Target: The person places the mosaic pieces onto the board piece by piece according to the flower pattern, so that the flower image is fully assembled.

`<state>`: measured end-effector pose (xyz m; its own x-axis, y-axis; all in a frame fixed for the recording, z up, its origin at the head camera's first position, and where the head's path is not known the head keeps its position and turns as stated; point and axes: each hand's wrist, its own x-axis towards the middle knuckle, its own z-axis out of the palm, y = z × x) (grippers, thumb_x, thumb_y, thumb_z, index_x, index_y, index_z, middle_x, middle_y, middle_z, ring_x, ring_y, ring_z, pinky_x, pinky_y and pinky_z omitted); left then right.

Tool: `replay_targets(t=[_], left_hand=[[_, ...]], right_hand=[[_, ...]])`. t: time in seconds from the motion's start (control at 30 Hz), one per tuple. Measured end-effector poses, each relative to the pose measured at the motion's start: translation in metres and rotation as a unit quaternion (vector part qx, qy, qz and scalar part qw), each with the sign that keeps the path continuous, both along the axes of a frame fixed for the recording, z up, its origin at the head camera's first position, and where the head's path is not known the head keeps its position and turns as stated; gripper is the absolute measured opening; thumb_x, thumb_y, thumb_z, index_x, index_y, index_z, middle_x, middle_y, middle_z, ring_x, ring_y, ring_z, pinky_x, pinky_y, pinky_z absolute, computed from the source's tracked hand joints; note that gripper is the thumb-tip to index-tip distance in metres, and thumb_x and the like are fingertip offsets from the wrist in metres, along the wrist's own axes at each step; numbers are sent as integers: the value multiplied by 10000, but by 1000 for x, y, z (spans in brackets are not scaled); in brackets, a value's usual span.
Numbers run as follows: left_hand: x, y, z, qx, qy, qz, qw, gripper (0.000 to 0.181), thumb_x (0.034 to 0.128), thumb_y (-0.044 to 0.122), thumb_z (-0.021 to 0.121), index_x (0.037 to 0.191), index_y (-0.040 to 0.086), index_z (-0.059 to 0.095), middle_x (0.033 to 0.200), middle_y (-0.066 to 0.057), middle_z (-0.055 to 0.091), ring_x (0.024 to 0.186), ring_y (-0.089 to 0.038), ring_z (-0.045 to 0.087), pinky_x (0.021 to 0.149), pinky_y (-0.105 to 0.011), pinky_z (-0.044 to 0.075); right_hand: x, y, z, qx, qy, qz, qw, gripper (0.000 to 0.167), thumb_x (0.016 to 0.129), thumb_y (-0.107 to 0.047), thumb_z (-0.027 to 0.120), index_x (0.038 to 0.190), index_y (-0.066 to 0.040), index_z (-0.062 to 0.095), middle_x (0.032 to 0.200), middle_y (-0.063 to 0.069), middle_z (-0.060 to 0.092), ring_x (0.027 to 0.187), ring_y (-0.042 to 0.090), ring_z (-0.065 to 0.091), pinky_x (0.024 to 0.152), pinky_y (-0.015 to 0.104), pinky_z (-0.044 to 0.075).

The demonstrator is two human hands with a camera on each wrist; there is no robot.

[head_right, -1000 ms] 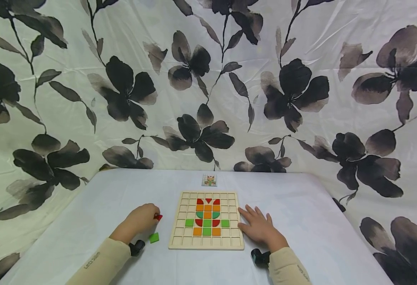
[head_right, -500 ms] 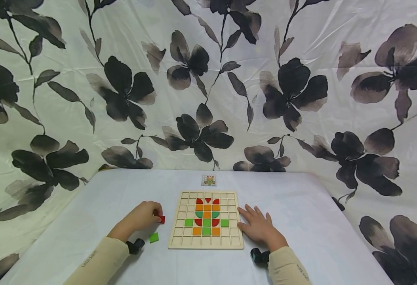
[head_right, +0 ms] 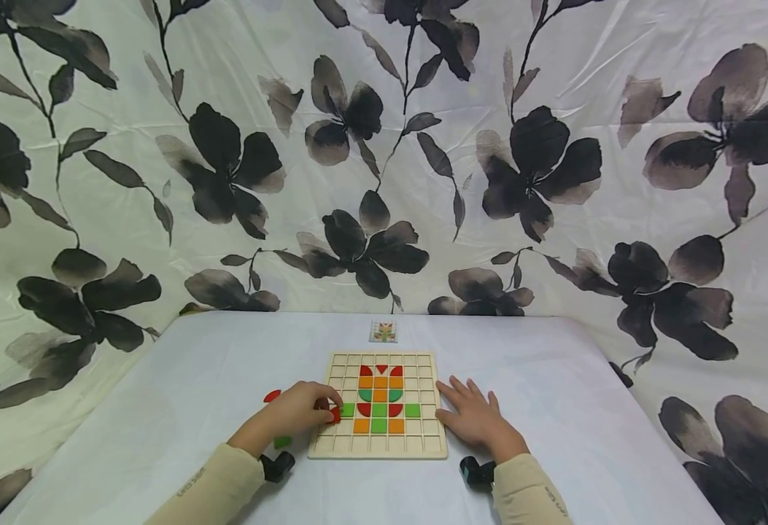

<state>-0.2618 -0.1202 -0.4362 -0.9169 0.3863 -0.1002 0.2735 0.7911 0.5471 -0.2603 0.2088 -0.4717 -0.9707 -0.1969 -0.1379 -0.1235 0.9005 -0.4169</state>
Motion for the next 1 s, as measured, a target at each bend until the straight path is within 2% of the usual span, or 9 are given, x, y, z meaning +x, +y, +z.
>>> replay_targets(t=[0.1,0.17,0.33,0.4,0.5,0.6,0.73,0.87,1.0], left_hand=[[2,6,-2,56,-32,-137,9999,139,871,115,682,998,162,714,765,14,567,709,-154,503,589,-258,427],[3,10,-3,76,-44,-224,9997,155,875,103,670,1003,166,729,822,18,613,747,-153,513,622,-267,441],[3,15,-4,34,-63,-389,9992,184,886,105,658,1009,194,762,1045,19,685,907,-162,516,772,-313,452],[4,17,-5,-64,-21,-419,9991,172,885,121,669,1006,201,762,1068,26,686,925,-151,520,806,-317,460],[6,18,-5,-189,106,-443,9988,148,878,129,681,997,184,749,938,41,677,843,-132,533,761,-292,468],[8,19,-6,-234,260,-406,9986,109,872,132,687,969,158,730,786,59,608,743,-116,510,679,-254,444],[8,22,-7,-204,359,-228,9989,66,866,142,697,927,122,711,712,57,555,678,-113,485,618,-231,411],[8,27,-8,-51,291,173,9994,56,857,160,719,852,111,691,693,37,569,661,-128,499,590,-234,417],[10,31,-8,-76,338,530,9980,144,847,190,734,754,124,644,680,22,564,671,-149,495,578,-241,407]], right_hand=[[0,-1,0,-12,-18,-11,10000,592,961,-455,491,1493,-218,382,1590,116,272,1468,442,140,1107,710,20],[1,-2,0,-5,-12,-10,10000,591,962,-454,489,1493,-218,381,1590,116,270,1469,441,138,1107,709,20],[2,-2,1,-9,29,14,10000,578,969,-422,491,1495,-212,378,1590,117,269,1472,439,132,1111,706,21],[2,-2,2,-16,43,35,10000,576,969,-417,491,1494,-206,380,1589,123,271,1470,444,134,1109,709,22],[2,-2,1,-2,46,48,10000,578,971,-421,488,1496,-208,375,1590,122,267,1471,442,131,1109,709,20],[1,-1,-1,29,67,52,10000,578,972,-424,485,1497,-208,373,1590,121,268,1470,442,135,1108,710,24],[0,0,-3,46,70,34,10000,585,970,-441,484,1497,-212,374,1590,120,270,1469,443,136,1105,713,23],[0,1,-4,49,47,29,10000,592,968,-453,483,1497,-213,373,1591,121,267,1468,446,133,1103,715,22],[0,1,-4,50,38,35,10000,587,972,-439,480,1502,-215,362,1594,116,259,1472,441,125,1105,713,19]])
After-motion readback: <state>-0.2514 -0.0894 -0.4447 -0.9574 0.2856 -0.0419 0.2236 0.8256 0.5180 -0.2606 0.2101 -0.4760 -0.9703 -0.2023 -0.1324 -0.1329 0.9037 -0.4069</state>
